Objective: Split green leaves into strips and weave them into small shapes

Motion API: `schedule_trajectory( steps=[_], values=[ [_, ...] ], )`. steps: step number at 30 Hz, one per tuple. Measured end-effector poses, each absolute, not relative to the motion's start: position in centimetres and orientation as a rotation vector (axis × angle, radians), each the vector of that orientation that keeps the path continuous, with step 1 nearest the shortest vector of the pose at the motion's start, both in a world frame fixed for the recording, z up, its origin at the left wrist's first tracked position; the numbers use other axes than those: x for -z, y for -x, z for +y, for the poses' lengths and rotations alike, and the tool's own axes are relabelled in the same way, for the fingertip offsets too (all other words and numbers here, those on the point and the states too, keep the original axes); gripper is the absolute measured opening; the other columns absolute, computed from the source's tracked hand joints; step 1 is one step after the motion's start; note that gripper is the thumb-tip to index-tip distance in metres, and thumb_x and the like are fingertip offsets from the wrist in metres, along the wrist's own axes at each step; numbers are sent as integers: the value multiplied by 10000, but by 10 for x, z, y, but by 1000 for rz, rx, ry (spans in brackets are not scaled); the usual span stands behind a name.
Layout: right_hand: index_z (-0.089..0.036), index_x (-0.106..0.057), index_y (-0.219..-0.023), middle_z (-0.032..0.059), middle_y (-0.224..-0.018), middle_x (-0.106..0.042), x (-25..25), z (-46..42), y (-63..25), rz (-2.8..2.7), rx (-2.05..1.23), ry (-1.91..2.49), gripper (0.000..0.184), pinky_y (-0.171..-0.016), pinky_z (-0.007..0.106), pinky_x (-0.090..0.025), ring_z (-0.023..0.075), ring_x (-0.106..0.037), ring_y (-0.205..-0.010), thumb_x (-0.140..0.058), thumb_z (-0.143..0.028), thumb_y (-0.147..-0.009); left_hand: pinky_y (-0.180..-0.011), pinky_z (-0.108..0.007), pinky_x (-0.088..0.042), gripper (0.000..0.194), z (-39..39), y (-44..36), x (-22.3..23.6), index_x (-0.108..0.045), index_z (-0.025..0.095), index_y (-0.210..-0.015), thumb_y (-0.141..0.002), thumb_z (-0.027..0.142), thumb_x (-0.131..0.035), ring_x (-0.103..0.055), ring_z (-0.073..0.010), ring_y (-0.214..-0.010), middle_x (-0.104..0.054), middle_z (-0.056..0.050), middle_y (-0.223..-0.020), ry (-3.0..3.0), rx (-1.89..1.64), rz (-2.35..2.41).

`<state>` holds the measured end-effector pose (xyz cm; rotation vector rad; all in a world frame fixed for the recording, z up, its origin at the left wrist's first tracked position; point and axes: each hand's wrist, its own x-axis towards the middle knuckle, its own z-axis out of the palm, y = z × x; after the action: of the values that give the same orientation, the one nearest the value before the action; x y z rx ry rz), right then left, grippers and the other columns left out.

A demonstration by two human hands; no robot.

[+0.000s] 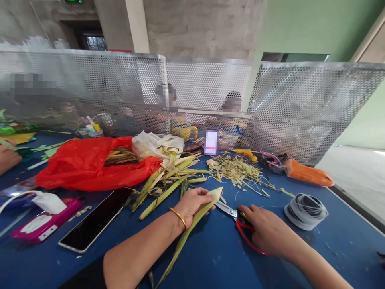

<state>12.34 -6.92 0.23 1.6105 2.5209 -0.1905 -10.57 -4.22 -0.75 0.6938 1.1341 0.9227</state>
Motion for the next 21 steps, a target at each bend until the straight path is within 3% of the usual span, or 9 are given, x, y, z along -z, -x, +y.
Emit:
schedule_trajectory(
  steps=[4,8,10,13,17,21],
  values=[
    [-230,-557,-1202,81,-918,-685,6,-57,-123,2584,526,-1795,443,-698,308,-419,255,-644,-849,-479,-177,-768,-439,-193,-386,363,-40,107,7,-504,179,-725,-559,222,-824,-618,-126,-527,-652,-8,-623,-651,-950,1107],
    [-190,-507,-1253,27,-804,-620,3,-55,-127,2503,1575,-1908,515,-660,301,-461,206,-631,-711,-554,-408,-789,-444,-196,-407,363,-38,110,4,-516,173,-719,-545,204,-834,-626,-131,-536,-636,12,-604,-618,-1015,1079],
    [-183,-499,-1235,24,-818,-590,-5,-59,-128,2453,1910,-1779,555,-727,312,-471,211,-633,-786,-576,-517,-798,-444,-196,-409,357,-36,112,3,-520,172,-712,-546,198,-835,-628,-134,-539,-627,15,-587,-615,-1042,1073],
    [-189,-494,-1198,37,-882,-560,-17,-66,-127,2522,1994,-1545,570,-803,324,-457,212,-598,-870,-545,-608,-815,-447,-196,-415,327,-33,113,3,-518,171,-700,-570,172,-817,-627,-133,-533,-627,14,-582,-605,-1077,1066],
    [-182,-478,-1163,-8,-802,-457,-21,-70,-125,2508,1949,-1526,579,-638,261,-452,129,-477,-676,-546,-633,-807,-438,-192,-406,298,-32,113,4,-525,169,-691,-586,161,-803,-625,-131,-527,-627,15,-584,-600,-1102,1069],
    [-180,-478,-1138,-30,-759,-412,-17,-70,-126,2505,1839,-1506,548,-546,209,-399,106,-398,-639,-561,-613,-811,-460,-195,-424,311,-33,111,7,-531,170,-690,-560,175,-814,-613,-124,-519,-623,20,-572,-622,-1105,1042]
  ],
)
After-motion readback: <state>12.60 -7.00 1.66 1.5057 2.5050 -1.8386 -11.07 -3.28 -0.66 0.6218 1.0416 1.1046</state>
